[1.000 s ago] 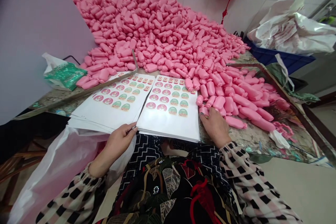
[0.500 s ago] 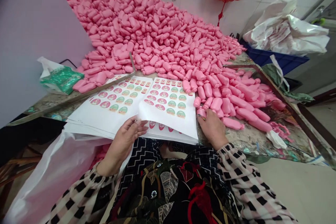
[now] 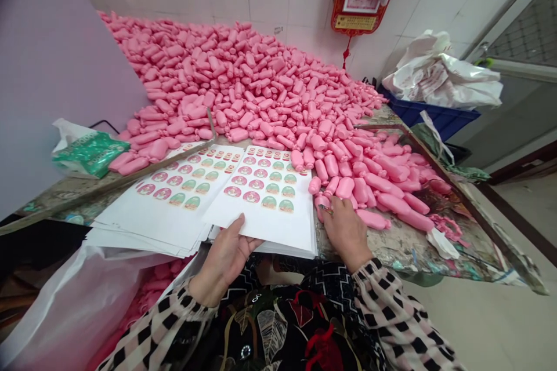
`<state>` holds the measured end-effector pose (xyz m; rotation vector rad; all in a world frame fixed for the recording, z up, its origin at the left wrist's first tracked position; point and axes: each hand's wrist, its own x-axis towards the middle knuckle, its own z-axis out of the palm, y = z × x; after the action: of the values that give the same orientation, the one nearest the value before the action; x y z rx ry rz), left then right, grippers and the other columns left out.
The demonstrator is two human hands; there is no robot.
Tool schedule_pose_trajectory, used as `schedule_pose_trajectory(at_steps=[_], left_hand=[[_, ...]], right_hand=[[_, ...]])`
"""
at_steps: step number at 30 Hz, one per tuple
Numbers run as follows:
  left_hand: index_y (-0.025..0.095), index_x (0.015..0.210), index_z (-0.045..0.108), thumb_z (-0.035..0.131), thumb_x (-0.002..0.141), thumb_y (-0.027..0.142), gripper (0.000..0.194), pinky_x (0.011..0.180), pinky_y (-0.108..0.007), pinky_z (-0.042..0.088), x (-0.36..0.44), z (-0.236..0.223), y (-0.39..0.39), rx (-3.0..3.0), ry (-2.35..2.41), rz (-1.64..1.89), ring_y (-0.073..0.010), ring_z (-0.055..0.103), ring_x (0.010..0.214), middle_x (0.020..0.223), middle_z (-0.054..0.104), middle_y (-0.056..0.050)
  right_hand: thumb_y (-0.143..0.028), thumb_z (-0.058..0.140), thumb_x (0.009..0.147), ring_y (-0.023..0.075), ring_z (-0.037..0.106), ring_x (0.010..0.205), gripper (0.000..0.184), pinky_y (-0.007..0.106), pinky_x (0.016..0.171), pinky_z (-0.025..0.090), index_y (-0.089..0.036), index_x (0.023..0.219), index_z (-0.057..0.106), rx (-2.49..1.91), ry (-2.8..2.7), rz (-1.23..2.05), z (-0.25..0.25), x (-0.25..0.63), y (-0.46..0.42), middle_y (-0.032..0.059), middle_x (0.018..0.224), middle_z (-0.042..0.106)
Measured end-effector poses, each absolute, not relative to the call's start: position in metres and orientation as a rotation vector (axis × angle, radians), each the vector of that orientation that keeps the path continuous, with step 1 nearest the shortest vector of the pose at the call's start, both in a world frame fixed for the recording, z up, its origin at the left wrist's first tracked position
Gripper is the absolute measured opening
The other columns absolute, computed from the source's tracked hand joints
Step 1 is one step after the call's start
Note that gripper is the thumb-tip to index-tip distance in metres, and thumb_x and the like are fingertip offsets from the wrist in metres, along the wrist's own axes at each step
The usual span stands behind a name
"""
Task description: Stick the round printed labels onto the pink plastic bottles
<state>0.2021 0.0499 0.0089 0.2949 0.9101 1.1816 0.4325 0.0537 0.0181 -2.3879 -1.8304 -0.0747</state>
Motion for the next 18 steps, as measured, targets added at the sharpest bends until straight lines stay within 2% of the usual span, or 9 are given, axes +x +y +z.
schedule_pose_trajectory(at_steps=[4,9,13,18], left_hand=[[0.023,0.124,0.046,0.053,0.085,0.023,0.04,0.08,-0.043,0.054,0.201,0.009,0.048,0.305,0.936,1.202,-0.0221,0.064,0.097,0.116,0.063,-0.01],[0.021,0.126,0.046,0.055,0.082,0.017,0.044,0.078,-0.039,0.055,0.195,0.019,0.049,0.366,1.009,1.191,-0.0219,0.064,0.095,0.119,0.061,-0.012],[0.021,0.126,0.047,0.054,0.082,0.012,0.046,0.075,-0.035,0.057,0.184,0.033,0.05,0.398,1.061,1.189,-0.0208,0.066,0.091,0.115,0.064,-0.011],[0.014,0.121,0.051,0.052,0.082,0.011,0.039,0.069,-0.036,0.058,0.165,0.038,0.046,0.363,1.134,1.148,-0.0226,0.067,0.085,0.107,0.066,-0.014]], right_hand=[[-0.035,0.034,0.092,0.0186,0.058,0.083,0.034,0.027,0.057,0.037,-0.024,0.119,0.051,-2.221,-1.954,-0.242,0.028,0.422,0.06,0.0076,0.119,0.053],[-0.028,0.029,0.093,0.0177,0.059,0.08,0.036,0.027,0.058,0.039,-0.026,0.125,0.047,-1.976,-2.407,-0.301,0.037,0.399,0.091,0.0077,0.138,0.039],[-0.025,0.026,0.093,0.02,0.061,0.084,0.038,0.028,0.06,0.042,-0.024,0.127,0.043,-1.85,-2.623,-0.264,0.041,0.382,0.126,0.0099,0.142,0.034],[-0.021,0.023,0.093,0.0224,0.061,0.089,0.042,0.032,0.065,0.045,-0.021,0.131,0.04,-1.98,-2.623,-0.2,0.037,0.373,0.16,0.0146,0.143,0.031]])
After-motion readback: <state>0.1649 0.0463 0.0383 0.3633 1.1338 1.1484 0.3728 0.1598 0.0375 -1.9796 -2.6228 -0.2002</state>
